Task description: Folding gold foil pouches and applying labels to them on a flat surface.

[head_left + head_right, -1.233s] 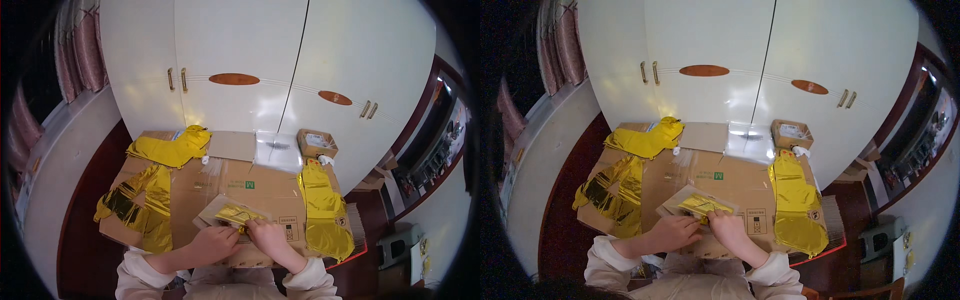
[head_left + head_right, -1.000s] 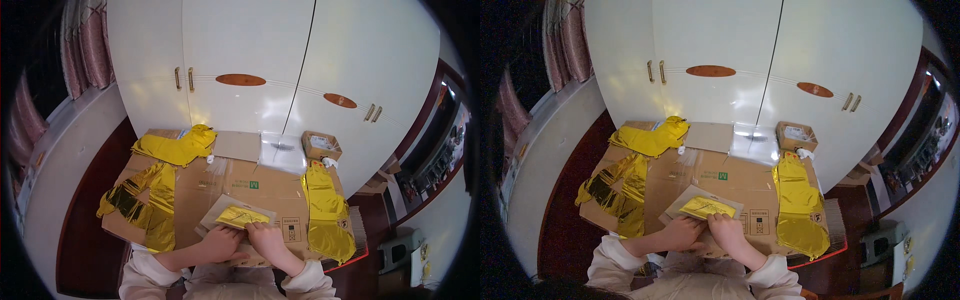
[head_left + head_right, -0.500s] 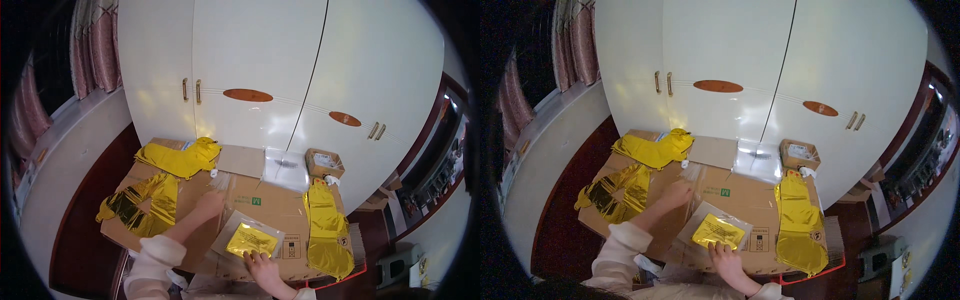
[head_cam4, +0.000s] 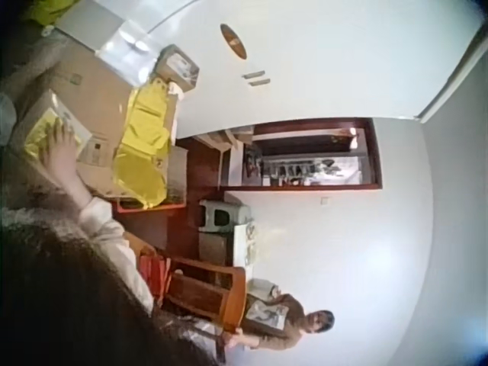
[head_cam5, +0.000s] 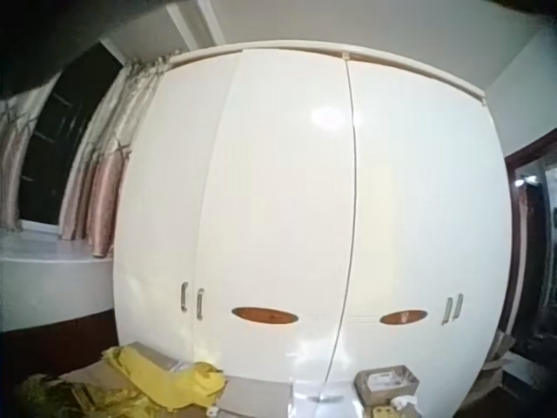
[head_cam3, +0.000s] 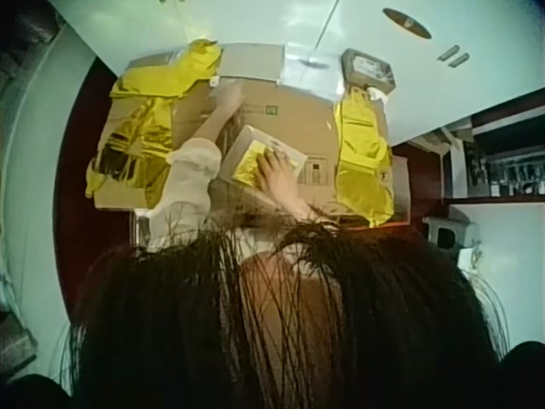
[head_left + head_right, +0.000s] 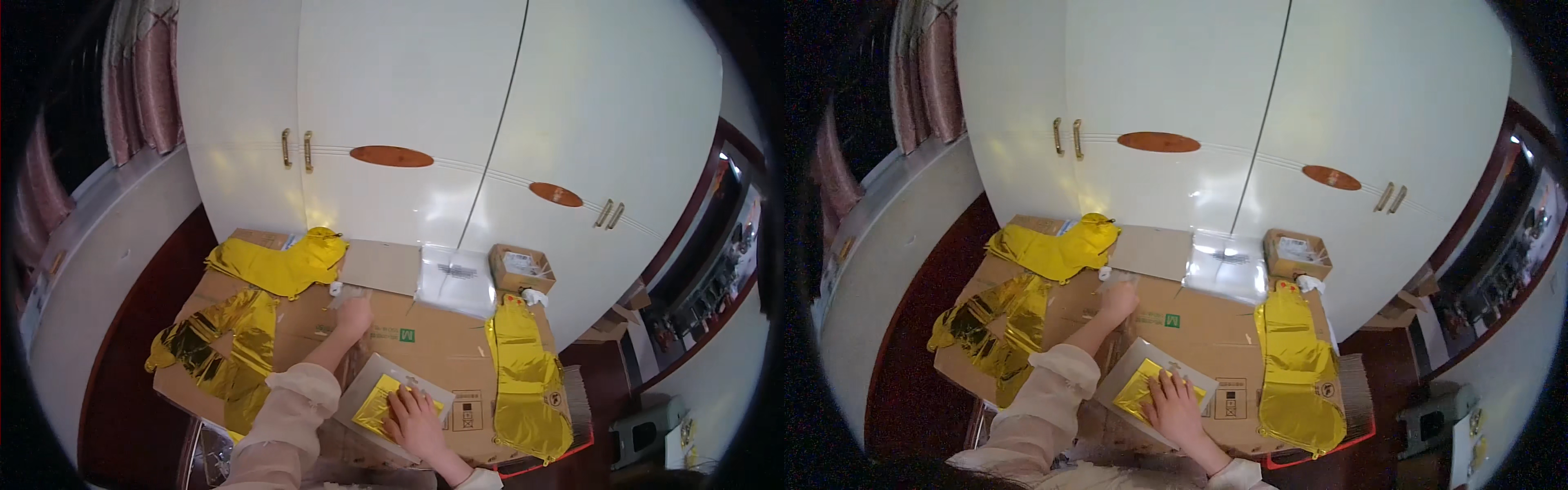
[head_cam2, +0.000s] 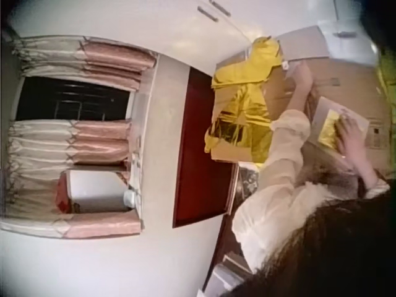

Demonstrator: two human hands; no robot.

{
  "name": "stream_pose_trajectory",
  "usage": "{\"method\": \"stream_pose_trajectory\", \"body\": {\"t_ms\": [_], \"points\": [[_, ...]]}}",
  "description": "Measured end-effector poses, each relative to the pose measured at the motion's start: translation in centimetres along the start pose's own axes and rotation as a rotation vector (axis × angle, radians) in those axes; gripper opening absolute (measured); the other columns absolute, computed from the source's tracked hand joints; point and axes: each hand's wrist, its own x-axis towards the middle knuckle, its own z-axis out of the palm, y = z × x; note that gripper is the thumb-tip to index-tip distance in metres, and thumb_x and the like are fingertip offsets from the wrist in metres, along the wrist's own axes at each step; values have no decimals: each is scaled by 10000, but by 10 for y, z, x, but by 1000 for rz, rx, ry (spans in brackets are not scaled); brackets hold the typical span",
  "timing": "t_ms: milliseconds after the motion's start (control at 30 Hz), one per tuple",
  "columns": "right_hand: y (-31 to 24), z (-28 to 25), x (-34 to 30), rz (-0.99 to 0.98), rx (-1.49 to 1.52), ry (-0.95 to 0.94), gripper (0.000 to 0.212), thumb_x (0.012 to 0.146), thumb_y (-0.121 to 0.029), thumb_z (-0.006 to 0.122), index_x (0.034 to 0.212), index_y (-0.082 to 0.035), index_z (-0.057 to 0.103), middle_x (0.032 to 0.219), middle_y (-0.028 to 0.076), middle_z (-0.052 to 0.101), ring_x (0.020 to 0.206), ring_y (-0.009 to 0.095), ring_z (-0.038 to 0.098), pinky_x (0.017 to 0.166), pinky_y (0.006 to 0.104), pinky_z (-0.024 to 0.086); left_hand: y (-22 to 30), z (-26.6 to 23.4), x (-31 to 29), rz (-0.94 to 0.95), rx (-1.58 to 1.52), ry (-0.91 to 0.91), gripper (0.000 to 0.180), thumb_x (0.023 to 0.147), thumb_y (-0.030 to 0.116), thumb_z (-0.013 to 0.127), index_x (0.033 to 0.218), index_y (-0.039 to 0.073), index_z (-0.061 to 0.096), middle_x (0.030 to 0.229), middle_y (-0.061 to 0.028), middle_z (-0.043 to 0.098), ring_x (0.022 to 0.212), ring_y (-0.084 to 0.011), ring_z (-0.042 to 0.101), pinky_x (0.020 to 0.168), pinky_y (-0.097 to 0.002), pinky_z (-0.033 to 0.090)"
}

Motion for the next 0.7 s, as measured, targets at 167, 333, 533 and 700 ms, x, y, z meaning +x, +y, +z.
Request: {"method": "stream_pose_trajectory", "body": {"t_ms": [167,333,533,700], "points": [[4,23,-2,18,30,-66,620,889,-436,606,1359,-45,502,1408,213,463,1345,407,376,1103,587,270,-18,-11,-9,15,18,25,287,900,212,509,1009,55,723,1025,-193,706,965,-353,689,824,-483,545],[4,25,-1,6,26,-57,626,890,-447,603,1360,-44,509,1410,212,462,1345,409,375,1104,587,267,-17,-40,-37,-45,21,7,306,916,241,493,1003,53,717,1020,-200,702,958,-362,686,816,-481,542],[6,31,-5,-22,5,-2,598,903,-461,582,1351,-68,538,1396,196,485,1342,391,395,1102,577,276,-25,-75,-119,183,-119,42,279,911,274,538,901,38,686,852,-211,685,823,-405,666,741,-496,521],[6,28,-3,-25,20,-9,592,900,-445,588,1347,-60,532,1387,196,490,1333,395,402,1105,571,273,-46,-93,-265,289,-361,8,192,891,245,625,941,59,629,800,-178,666,761,-400,647,672,-483,511]]}}
